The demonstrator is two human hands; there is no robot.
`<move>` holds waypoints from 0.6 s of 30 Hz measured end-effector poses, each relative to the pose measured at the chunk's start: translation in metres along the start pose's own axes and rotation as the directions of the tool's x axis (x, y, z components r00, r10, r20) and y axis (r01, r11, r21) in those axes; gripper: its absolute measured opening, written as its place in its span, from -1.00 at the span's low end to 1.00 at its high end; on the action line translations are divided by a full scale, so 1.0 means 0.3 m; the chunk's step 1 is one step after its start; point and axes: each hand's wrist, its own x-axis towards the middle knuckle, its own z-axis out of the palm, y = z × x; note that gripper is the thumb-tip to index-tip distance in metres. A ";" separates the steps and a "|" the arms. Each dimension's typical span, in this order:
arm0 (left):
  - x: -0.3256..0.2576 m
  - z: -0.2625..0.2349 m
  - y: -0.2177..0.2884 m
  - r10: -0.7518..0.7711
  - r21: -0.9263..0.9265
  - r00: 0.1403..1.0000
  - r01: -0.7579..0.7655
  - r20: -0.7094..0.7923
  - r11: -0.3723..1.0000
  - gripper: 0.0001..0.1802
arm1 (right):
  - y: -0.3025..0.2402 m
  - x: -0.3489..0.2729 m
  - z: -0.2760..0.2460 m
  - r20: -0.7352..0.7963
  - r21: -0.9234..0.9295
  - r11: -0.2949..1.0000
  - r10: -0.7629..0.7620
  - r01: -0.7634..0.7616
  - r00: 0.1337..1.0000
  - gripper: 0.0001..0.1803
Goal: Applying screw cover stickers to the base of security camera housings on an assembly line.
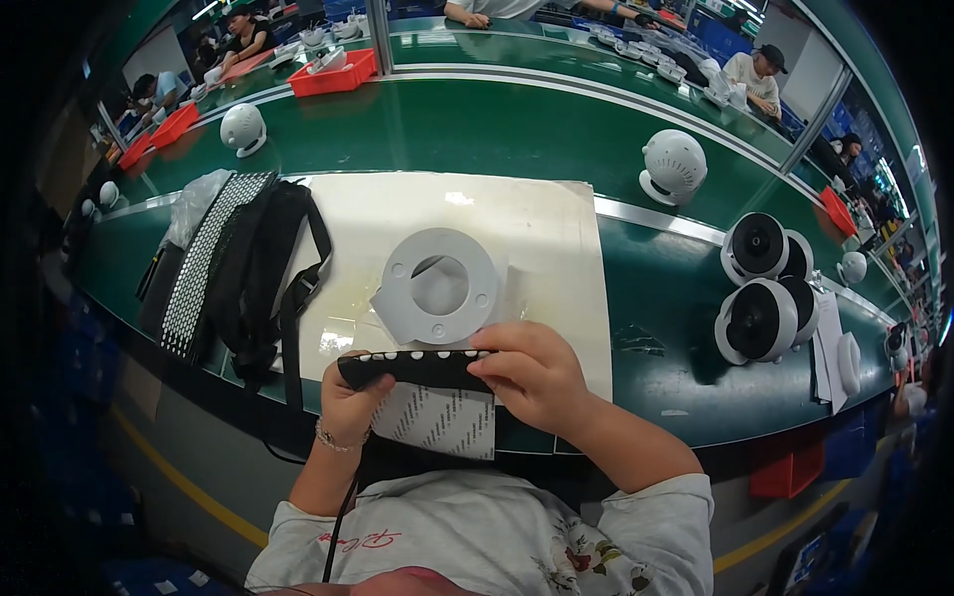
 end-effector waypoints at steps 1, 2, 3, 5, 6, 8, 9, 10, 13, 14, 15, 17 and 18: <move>-0.001 0.002 0.006 -0.004 -0.001 1.000 0.004 0.009 1.000 -0.88 | -0.007 0.008 -0.005 -0.016 -0.155 0.980 -0.133 0.129 0.991 -0.73; -0.001 0.005 0.009 -0.007 -0.002 1.000 0.007 0.020 1.000 -0.88 | -0.013 0.010 -0.002 -0.016 -0.156 0.980 -0.132 0.127 0.991 -0.73; -0.001 0.006 0.008 -0.008 -0.003 1.000 0.008 0.022 1.000 -0.88 | -0.021 0.011 0.007 -0.036 -0.134 0.986 -0.102 0.096 0.994 -0.69; 0.000 0.005 0.004 0.059 0.036 0.996 -0.062 0.069 0.997 -0.88 | -0.029 0.005 0.011 -0.056 -0.112 0.992 -0.070 0.063 0.996 -0.64; -0.001 0.002 0.003 0.058 0.036 0.996 -0.061 0.071 0.998 -0.88 | -0.031 -0.001 0.011 -0.007 -0.148 0.986 -0.077 0.075 0.997 -0.63; -0.003 -0.007 0.002 0.033 0.074 0.996 -0.040 0.087 0.996 -0.85 | -0.032 -0.005 0.010 0.042 -0.182 0.979 -0.082 0.088 0.996 -0.62; -0.005 -0.006 0.003 0.032 0.075 0.996 -0.039 0.087 0.996 -0.85 | -0.032 -0.005 0.008 0.066 -0.205 0.968 -0.133 0.143 0.989 -0.59; -0.006 -0.004 0.006 0.024 0.072 0.997 -0.029 0.077 0.997 -0.85 | -0.033 -0.005 0.008 0.090 -0.227 0.953 -0.182 0.199 0.979 -0.56; -0.001 0.004 0.004 0.043 0.104 0.995 -0.053 0.092 0.993 -0.88 | -0.050 -0.002 0.015 0.057 -0.240 0.931 -0.271 0.276 0.961 -0.55; 0.000 0.006 0.003 0.069 0.144 0.991 -0.085 0.112 0.986 -0.88 | -0.048 -0.002 0.030 0.056 -0.242 0.930 -0.270 0.275 0.961 -0.55; 0.002 0.008 0.003 0.069 0.143 0.991 -0.085 0.114 0.986 -0.88 | -0.040 -0.003 0.052 0.012 -0.197 0.943 -0.270 0.268 0.963 -0.54; 0.007 0.009 0.006 0.157 0.192 0.973 -0.189 0.172 0.963 -0.88 | -0.039 -0.009 0.060 -0.031 -0.151 0.953 -0.269 0.261 0.963 -0.53; 0.006 0.009 0.009 0.157 0.192 0.973 -0.189 0.172 0.963 -0.88 | -0.041 -0.016 0.054 0.052 -0.138 0.956 -0.252 0.257 0.966 -0.52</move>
